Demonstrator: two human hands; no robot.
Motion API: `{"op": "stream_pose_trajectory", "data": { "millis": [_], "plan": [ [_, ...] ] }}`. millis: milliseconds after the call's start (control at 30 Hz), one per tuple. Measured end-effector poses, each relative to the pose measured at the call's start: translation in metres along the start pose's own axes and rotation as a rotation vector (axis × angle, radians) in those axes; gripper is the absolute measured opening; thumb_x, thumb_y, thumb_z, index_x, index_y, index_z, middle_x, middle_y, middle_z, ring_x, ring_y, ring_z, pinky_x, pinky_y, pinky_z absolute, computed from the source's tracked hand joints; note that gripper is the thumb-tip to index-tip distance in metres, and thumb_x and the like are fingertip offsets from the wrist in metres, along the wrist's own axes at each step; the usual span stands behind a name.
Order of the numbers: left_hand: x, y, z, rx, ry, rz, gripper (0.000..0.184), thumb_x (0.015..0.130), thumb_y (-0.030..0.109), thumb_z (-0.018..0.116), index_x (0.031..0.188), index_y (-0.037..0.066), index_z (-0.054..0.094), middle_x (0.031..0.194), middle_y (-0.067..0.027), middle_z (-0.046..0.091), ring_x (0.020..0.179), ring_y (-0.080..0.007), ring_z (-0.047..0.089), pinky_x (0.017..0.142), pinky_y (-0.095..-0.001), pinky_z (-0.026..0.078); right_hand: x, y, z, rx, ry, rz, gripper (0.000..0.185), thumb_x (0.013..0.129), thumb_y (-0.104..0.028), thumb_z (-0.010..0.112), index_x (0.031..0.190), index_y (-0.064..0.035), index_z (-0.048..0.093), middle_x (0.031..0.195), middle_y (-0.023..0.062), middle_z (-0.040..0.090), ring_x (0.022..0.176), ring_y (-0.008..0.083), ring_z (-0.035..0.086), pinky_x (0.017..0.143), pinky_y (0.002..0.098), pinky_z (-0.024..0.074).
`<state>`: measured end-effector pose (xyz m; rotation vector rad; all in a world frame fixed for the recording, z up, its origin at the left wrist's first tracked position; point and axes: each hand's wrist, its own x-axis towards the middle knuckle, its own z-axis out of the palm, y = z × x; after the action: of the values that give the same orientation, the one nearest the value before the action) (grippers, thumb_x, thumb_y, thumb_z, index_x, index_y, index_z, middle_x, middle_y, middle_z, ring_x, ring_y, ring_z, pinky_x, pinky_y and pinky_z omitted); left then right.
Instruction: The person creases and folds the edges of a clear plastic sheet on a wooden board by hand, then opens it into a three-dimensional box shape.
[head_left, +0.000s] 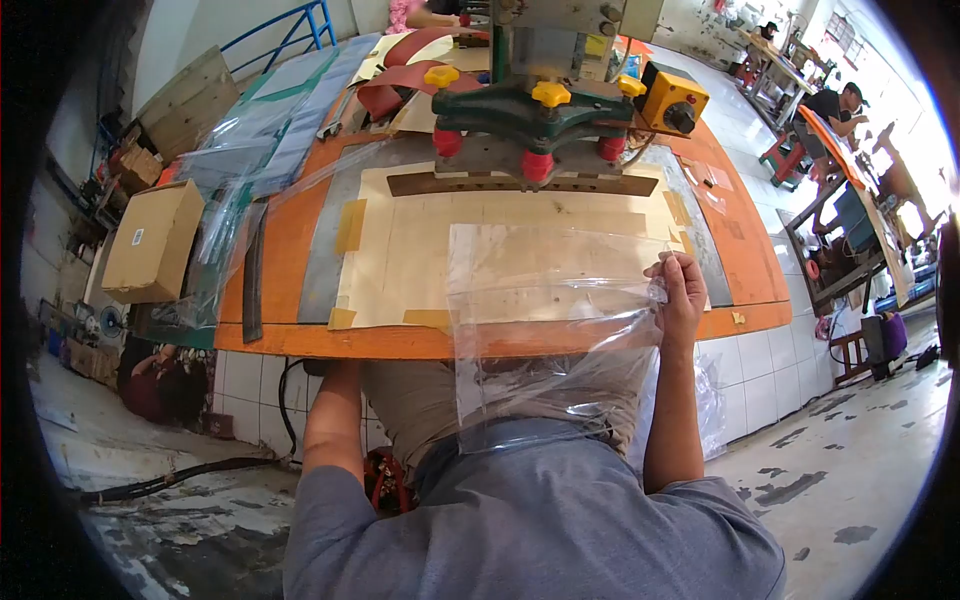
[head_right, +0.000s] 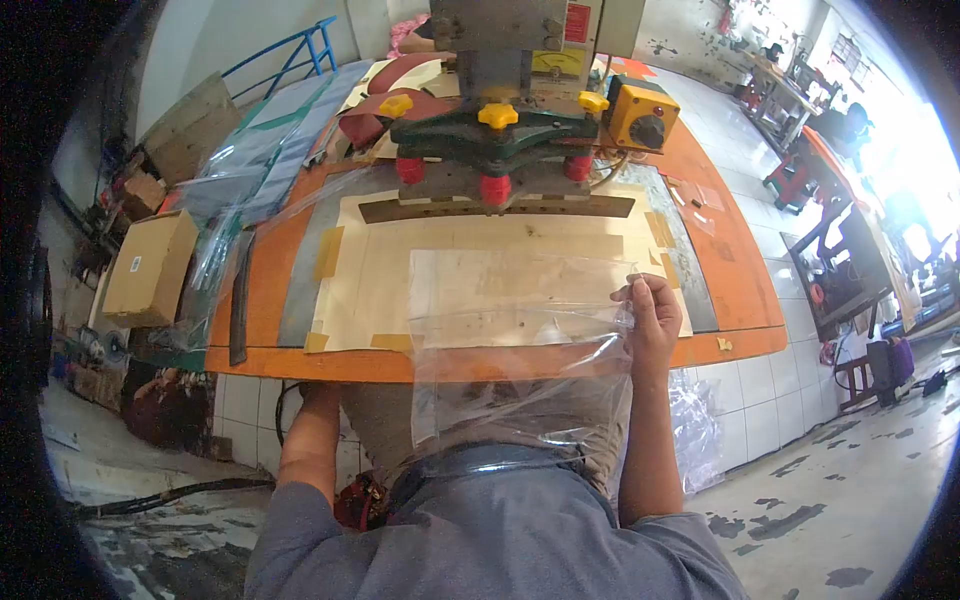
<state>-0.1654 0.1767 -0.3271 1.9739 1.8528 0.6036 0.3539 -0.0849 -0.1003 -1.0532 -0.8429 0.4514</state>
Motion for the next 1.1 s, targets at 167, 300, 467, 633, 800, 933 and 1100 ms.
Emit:
{"op": "stream_pose_trajectory", "data": {
  "millis": [167, 300, 467, 633, 800, 933, 1100],
  "plan": [
    [0.000, -0.005, -0.001, 0.001, -0.012, -0.003, 0.050, 0.105, 0.039, 0.050, 0.139, 0.003, 0.058, 0.139, -0.0183, 0.060, 0.133, -0.0354, 0.053, 0.112, -0.0463, 0.040, -0.002, -0.003, 0.002, -0.019, 0.041, 0.005, 0.020, 0.104, -0.021, 0.062, 0.110, -0.0014, 0.065, 0.087, 0.0058, 0.071, 0.079, 0.0078, 0.060, 0.072, 0.0223, 0.0439],
    [0.001, -0.004, -0.003, 0.001, -0.019, -0.001, 0.050, 0.105, 0.039, 0.050, 0.139, 0.003, 0.058, 0.139, -0.0186, 0.059, 0.133, -0.0357, 0.053, 0.112, -0.0464, 0.040, -0.003, -0.006, 0.003, 0.010, 0.033, 0.036, 0.020, 0.104, -0.020, 0.062, 0.109, -0.0009, 0.065, 0.086, 0.0060, 0.071, 0.079, 0.0077, 0.060, 0.073, 0.0222, 0.0442],
    [0.002, -0.003, -0.005, 0.000, -0.031, -0.001, 0.050, 0.105, 0.039, 0.050, 0.139, 0.003, 0.058, 0.139, -0.0190, 0.059, 0.133, -0.0361, 0.052, 0.113, -0.0466, 0.039, -0.004, -0.011, 0.005, -0.002, 0.013, 0.045, 0.022, 0.104, -0.021, 0.063, 0.109, -0.0005, 0.065, 0.087, 0.0064, 0.071, 0.078, 0.0072, 0.060, 0.072, 0.0221, 0.0439],
    [0.001, -0.003, -0.005, -0.001, -0.037, -0.002, 0.050, 0.105, 0.039, 0.051, 0.138, 0.003, 0.058, 0.139, -0.0194, 0.059, 0.133, -0.0365, 0.052, 0.113, -0.0468, 0.039, -0.003, -0.006, 0.003, 0.001, 0.016, 0.037, 0.022, 0.104, -0.022, 0.063, 0.109, -0.0006, 0.066, 0.087, 0.0062, 0.071, 0.077, 0.0068, 0.059, 0.071, 0.0220, 0.0431],
    [0.000, -0.002, -0.005, -0.004, -0.044, -0.004, 0.050, 0.105, 0.039, 0.051, 0.138, 0.004, 0.058, 0.139, -0.0198, 0.059, 0.133, -0.0369, 0.052, 0.113, -0.0469, 0.039, -0.003, -0.007, 0.003, -0.010, 0.013, 0.044, 0.020, 0.104, -0.020, 0.062, 0.109, -0.0011, 0.066, 0.086, 0.0058, 0.071, 0.076, 0.0062, 0.058, 0.070, 0.0219, 0.0421],
    [0.000, -0.003, -0.005, -0.007, -0.051, -0.003, 0.050, 0.105, 0.039, 0.051, 0.138, 0.004, 0.058, 0.139, -0.0201, 0.059, 0.133, -0.0373, 0.052, 0.113, -0.0471, 0.039, -0.002, -0.005, 0.001, -0.023, 0.017, 0.035, 0.019, 0.105, -0.019, 0.061, 0.109, -0.0013, 0.066, 0.086, 0.0057, 0.071, 0.075, 0.0059, 0.058, 0.069, 0.0218, 0.0420],
    [-0.002, -0.002, -0.005, -0.008, -0.054, 0.001, 0.049, 0.104, 0.039, 0.051, 0.138, 0.004, 0.058, 0.139, -0.0205, 0.059, 0.134, -0.0377, 0.052, 0.113, -0.0472, 0.039, -0.002, -0.003, 0.004, 0.008, 0.023, 0.030, 0.020, 0.105, -0.020, 0.061, 0.109, -0.0014, 0.066, 0.086, 0.0058, 0.071, 0.075, 0.0059, 0.058, 0.070, 0.0216, 0.0422]
  ]
}}
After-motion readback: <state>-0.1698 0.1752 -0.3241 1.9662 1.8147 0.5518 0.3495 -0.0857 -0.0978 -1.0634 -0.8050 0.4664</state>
